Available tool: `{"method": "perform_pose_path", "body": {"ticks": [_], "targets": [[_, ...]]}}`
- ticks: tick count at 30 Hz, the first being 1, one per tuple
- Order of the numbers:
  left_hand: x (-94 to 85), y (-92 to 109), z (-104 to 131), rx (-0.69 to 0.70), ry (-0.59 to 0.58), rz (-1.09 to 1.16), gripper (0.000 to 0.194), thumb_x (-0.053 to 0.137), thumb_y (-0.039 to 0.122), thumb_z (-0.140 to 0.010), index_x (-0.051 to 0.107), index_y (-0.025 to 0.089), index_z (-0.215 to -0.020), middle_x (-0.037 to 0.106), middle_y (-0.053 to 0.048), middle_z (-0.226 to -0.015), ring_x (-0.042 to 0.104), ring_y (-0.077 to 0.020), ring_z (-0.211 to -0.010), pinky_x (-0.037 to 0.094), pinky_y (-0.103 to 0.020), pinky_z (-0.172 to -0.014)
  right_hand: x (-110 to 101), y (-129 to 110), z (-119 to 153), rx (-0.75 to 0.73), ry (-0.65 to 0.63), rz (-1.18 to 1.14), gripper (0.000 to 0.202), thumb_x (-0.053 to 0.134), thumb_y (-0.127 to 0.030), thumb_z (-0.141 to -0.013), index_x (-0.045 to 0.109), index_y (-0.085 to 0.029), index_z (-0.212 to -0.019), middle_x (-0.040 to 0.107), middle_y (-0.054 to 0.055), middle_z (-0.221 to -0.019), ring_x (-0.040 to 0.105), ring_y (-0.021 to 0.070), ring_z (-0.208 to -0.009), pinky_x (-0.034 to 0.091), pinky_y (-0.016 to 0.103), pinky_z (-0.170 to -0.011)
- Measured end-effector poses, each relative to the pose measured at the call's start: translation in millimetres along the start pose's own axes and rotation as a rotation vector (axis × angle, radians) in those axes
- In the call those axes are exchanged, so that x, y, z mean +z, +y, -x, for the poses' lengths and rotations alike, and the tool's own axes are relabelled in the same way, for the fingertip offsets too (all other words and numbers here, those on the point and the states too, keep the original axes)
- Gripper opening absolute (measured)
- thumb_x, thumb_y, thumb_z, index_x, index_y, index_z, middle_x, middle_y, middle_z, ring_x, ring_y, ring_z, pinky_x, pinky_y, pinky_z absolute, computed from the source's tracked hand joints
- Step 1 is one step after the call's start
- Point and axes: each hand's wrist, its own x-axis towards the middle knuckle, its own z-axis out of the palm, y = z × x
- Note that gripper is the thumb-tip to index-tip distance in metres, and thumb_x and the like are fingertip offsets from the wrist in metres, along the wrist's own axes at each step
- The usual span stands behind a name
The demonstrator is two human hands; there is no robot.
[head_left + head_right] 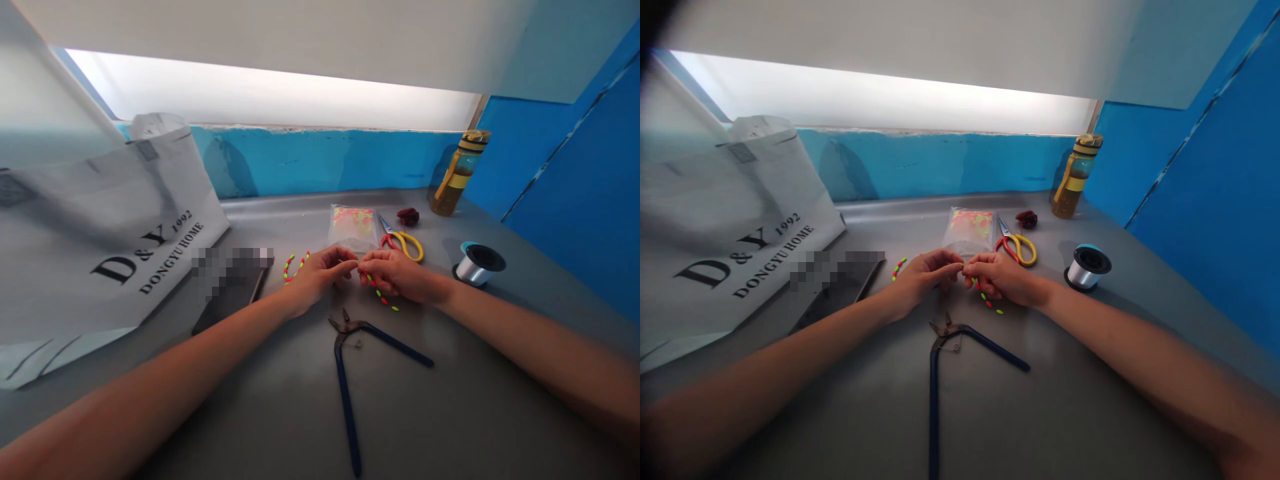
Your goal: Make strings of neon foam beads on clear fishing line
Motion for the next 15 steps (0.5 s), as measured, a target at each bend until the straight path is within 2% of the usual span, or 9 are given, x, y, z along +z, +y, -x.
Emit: {"method": "perform_pose_path", "body": {"ticks": [4,10,15], "targets": [[-0.3,-2.1,-1.7,-0.009,0.015,0.016,0.027,0.071,0.042,-0.080,0.065,0.018,-0.091,0.064,0.000,-0.080,0.055,-0.0117,-0.065,0.043,-0.025,-0.060,0.5,-1.4,2.3,-0.004,-0.030,0.030,0.019,0.067,-0.035,-0.083,0.062,-0.018,-0.080,0.048,-0.007,-0.049,0.038,0.0057,-0.039,0.029,0.017,-0.036],[0.3,-2.3,-2.1,-0.051,0.082,0.041,0.027,0.071,0.041,-0.080,0.063,0.019,-0.093,0.063,0.000,-0.077,0.055,-0.0113,-0.060,0.044,-0.025,-0.059,3.6,-5.6,7.7,0.006,-0.114,0.243,0.020,0.068,-0.036,-0.084,0.066,-0.016,-0.080,0.055,-0.005,-0.055,0.043,0.0057,-0.042,0.030,0.018,-0.037],[-2.2,-1.6,-2.3,-0.027,0.054,0.033,0.025,0.072,0.040,-0.079,0.064,0.019,-0.090,0.064,0.000,-0.078,0.054,-0.0108,-0.060,0.043,-0.025,-0.059,5.5,-0.7,5.3,-0.068,-0.055,0.155,0.028,0.062,-0.045,-0.090,0.065,-0.018,-0.087,0.056,-0.004,-0.057,0.043,0.0060,-0.042,0.033,0.018,-0.038]]}}
